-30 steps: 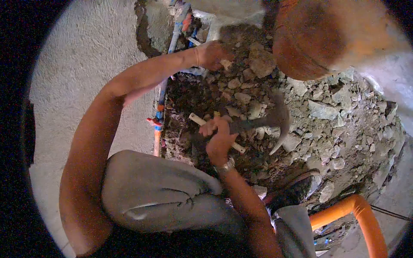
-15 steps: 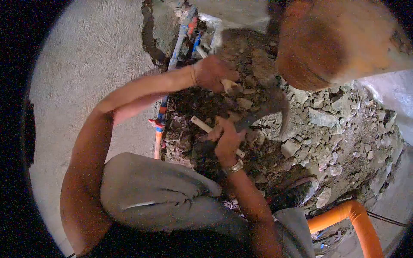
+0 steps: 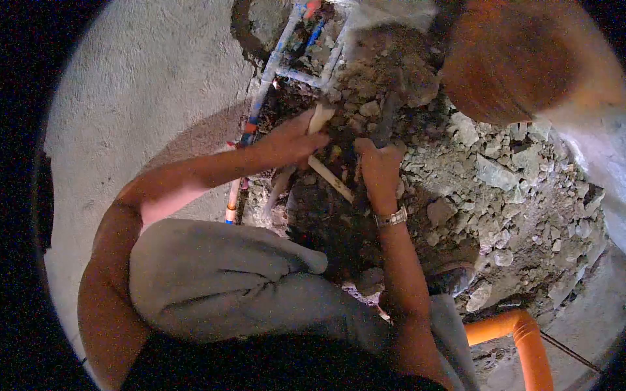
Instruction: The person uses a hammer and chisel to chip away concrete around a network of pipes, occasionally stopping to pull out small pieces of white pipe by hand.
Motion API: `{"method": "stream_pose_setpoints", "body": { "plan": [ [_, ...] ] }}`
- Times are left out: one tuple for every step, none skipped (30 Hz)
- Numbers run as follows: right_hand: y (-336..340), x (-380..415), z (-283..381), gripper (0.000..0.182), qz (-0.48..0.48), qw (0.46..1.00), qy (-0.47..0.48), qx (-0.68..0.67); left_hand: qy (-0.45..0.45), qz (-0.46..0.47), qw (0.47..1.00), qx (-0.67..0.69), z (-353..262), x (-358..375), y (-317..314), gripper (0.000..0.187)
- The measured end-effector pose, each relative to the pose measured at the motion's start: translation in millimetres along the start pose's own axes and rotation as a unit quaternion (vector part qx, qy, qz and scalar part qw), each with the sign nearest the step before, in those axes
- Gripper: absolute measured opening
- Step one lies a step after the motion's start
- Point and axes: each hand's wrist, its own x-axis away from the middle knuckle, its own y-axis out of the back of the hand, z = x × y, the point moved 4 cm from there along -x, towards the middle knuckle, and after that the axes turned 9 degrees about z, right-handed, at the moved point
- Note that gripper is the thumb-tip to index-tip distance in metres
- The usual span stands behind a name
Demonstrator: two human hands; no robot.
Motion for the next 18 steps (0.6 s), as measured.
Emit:
{"method": "stream_pose_setpoints", "body": {
  "plan": [
    [-1,-1,0,0.026,0.002,1.000,-0.001,-0.029,0.042,-0.009,0.997,-0.070,14,3,0,0.051],
    [-1,-1,1,0.026,0.002,0.999,-0.005,-0.043,0.084,-0.016,0.987,-0.139,27,10,-1,0.054],
    [-1,0,3,0.026,0.002,0.998,-0.009,-0.058,0.086,-0.012,0.987,-0.139,43,18,-2,0.054],
    [-2,2,10,0.026,0.020,0.995,-0.057,-0.078,0.012,-0.012,0.972,-0.233,51,27,-2,0.051],
    [-2,2,14,0.026,0.041,0.989,-0.103,-0.095,-0.064,-0.015,0.944,-0.322,58,32,-4,0.049],
    [-2,1,15,0.026,0.041,0.989,-0.106,-0.095,-0.062,-0.014,0.945,-0.321,65,36,-5,0.049],
    [-2,0,15,0.026,0.042,0.988,-0.113,-0.100,-0.071,0.003,0.946,-0.316,72,39,-6,0.044],
    [-2,-2,16,0.026,0.043,0.986,-0.119,-0.104,-0.080,0.020,0.947,-0.311,77,39,-8,0.041],
    [-1,-2,16,0.026,0.044,0.986,-0.123,-0.104,-0.078,0.022,0.948,-0.308,72,42,-7,0.041],
    [0,-2,17,0.026,0.043,0.987,-0.129,-0.090,0.008,0.088,0.942,-0.325,69,44,-7,0.037],
    [0,-4,19,0.026,0.044,0.987,-0.132,-0.076,0.093,0.150,0.925,-0.338,71,46,-8,0.033],
    [-1,-2,22,0.026,0.046,0.987,-0.135,-0.074,0.095,0.150,0.926,-0.334,71,50,-11,0.033],
    [-2,-1,26,0.026,0.037,0.988,-0.135,-0.065,0.157,0.244,0.874,-0.389,77,57,-18,0.028],
    [-3,-1,28,0.027,0.026,0.989,-0.134,-0.056,0.194,0.307,0.833,-0.417,80,61,-19,0.024],
    [-4,-2,26,0.027,0.027,0.989,-0.134,-0.056,0.224,0.372,0.785,-0.443,75,67,-20,0.021],
    [-4,-3,22,0.026,0.040,0.989,-0.132,-0.054,0.224,0.373,0.785,-0.442,73,63,-21,0.021],
    [-4,-6,17,0.026,0.054,0.989,-0.128,-0.050,0.129,0.262,0.832,-0.471,61,51,-17,0.025],
    [-1,-9,4,0.026,0.053,0.989,-0.127,-0.047,0.028,0.171,0.868,-0.465,43,43,-19,0.028]
  ]
}}
